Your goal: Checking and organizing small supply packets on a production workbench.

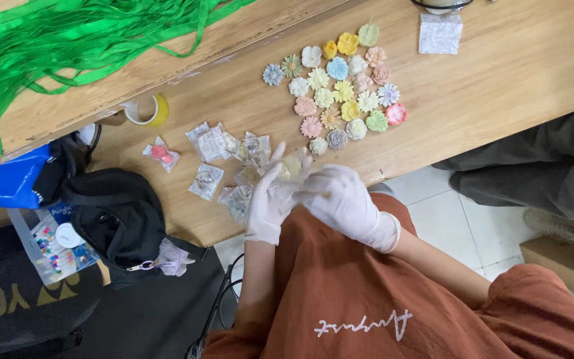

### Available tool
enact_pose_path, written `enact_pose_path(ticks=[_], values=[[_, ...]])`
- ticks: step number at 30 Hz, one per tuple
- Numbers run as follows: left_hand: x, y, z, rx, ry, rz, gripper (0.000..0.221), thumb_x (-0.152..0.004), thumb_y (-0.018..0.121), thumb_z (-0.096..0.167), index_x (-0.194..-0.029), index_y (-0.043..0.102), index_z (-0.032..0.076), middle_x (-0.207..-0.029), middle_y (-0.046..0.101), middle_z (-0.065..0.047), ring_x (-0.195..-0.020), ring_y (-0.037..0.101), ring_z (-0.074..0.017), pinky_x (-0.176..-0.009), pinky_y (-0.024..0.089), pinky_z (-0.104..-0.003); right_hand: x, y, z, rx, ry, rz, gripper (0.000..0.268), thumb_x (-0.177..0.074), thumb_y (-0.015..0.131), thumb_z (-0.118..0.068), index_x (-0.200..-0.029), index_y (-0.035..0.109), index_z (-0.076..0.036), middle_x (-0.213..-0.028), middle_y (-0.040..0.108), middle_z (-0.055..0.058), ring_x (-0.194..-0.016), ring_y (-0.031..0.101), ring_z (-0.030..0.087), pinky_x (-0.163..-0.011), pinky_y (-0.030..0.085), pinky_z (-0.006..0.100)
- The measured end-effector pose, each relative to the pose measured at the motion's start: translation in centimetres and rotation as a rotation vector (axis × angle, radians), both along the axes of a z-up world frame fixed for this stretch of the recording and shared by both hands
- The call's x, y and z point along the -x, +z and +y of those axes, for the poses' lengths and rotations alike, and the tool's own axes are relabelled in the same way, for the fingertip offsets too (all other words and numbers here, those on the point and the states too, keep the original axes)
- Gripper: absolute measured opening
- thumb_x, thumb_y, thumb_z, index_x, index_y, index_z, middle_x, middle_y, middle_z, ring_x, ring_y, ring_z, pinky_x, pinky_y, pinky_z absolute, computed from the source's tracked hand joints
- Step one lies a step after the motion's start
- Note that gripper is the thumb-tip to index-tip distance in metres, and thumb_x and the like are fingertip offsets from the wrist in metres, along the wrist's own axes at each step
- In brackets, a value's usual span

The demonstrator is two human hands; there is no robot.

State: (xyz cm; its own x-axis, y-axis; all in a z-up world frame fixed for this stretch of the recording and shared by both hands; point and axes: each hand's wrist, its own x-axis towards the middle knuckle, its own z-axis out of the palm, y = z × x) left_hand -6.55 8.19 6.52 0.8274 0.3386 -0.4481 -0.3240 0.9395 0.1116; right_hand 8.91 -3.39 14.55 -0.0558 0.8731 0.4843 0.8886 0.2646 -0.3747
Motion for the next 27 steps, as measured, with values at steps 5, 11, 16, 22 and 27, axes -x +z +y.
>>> enact_pose_path(ticks=[5, 11, 16, 22, 27], values=[[-1.5, 3.7, 0.2, -0.329, 0.279, 0.079, 0.068, -0.1, 0.054, 0.007, -0.163, 0.031, 0.023, -0.153, 0.05, -0.007, -0.139, 0.052, -0.0246, -0.116, 0.043, -0.05, -0.4, -2.2, 0.2, -0.07, -0.337, 0.355, 0.029, -0.083, 0.078, -0.005, -0.109, 0.068, -0.01, -0.115, 0.063, 0.009, -0.113, 0.057, 0.027, -0.1, 0.047, 0.038], [-1.9, -2.7, -1.0, -0.313, 0.378, 0.083, 0.069, -0.102, 0.058, -0.003, -0.166, 0.032, 0.005, -0.159, 0.048, -0.013, -0.145, 0.049, -0.0254, -0.122, 0.04, -0.046, -1.2, -7.1, 0.9, 0.238, -0.338, 1.628, 0.035, -0.095, 0.075, -0.009, -0.126, 0.058, -0.004, -0.119, 0.063, 0.006, -0.108, 0.061, 0.017, -0.099, 0.051, 0.033], [-2.8, 6.2, -0.6, -0.456, 0.366, 0.14, 0.08, -0.095, 0.054, -0.008, -0.165, 0.024, 0.017, -0.157, 0.042, -0.01, -0.139, 0.048, -0.0226, -0.117, 0.038, -0.043, -1.1, -5.9, 1.2, 0.544, 0.037, 2.532, 0.035, -0.102, 0.051, -0.025, -0.131, 0.061, -0.008, -0.135, 0.065, 0.008, -0.123, 0.063, 0.02, -0.105, 0.051, 0.039], [-0.2, 4.2, -0.5, -0.525, 0.349, 0.22, 0.079, -0.095, 0.053, -0.012, -0.166, 0.026, 0.01, -0.164, 0.037, -0.012, -0.148, 0.04, -0.0232, -0.123, 0.034, -0.038, -1.0, -8.0, 0.6, 0.637, 0.295, 2.648, 0.027, -0.106, 0.053, -0.021, -0.125, 0.063, -0.005, -0.114, 0.069, 0.005, -0.107, 0.063, 0.017, -0.097, 0.047, 0.035], [1.1, 6.3, -0.9, -0.694, 0.347, 0.31, 0.08, -0.09, 0.055, -0.013, -0.163, 0.028, 0.005, -0.166, 0.034, -0.01, -0.15, 0.04, -0.0241, -0.123, 0.035, -0.038, -0.1, -10.9, 0.0, 0.679, 0.535, 2.639, 0.013, -0.115, 0.057, -0.019, -0.119, 0.062, -0.008, -0.097, 0.059, 0.0, -0.095, 0.06, 0.015, -0.096, 0.048, 0.034]])
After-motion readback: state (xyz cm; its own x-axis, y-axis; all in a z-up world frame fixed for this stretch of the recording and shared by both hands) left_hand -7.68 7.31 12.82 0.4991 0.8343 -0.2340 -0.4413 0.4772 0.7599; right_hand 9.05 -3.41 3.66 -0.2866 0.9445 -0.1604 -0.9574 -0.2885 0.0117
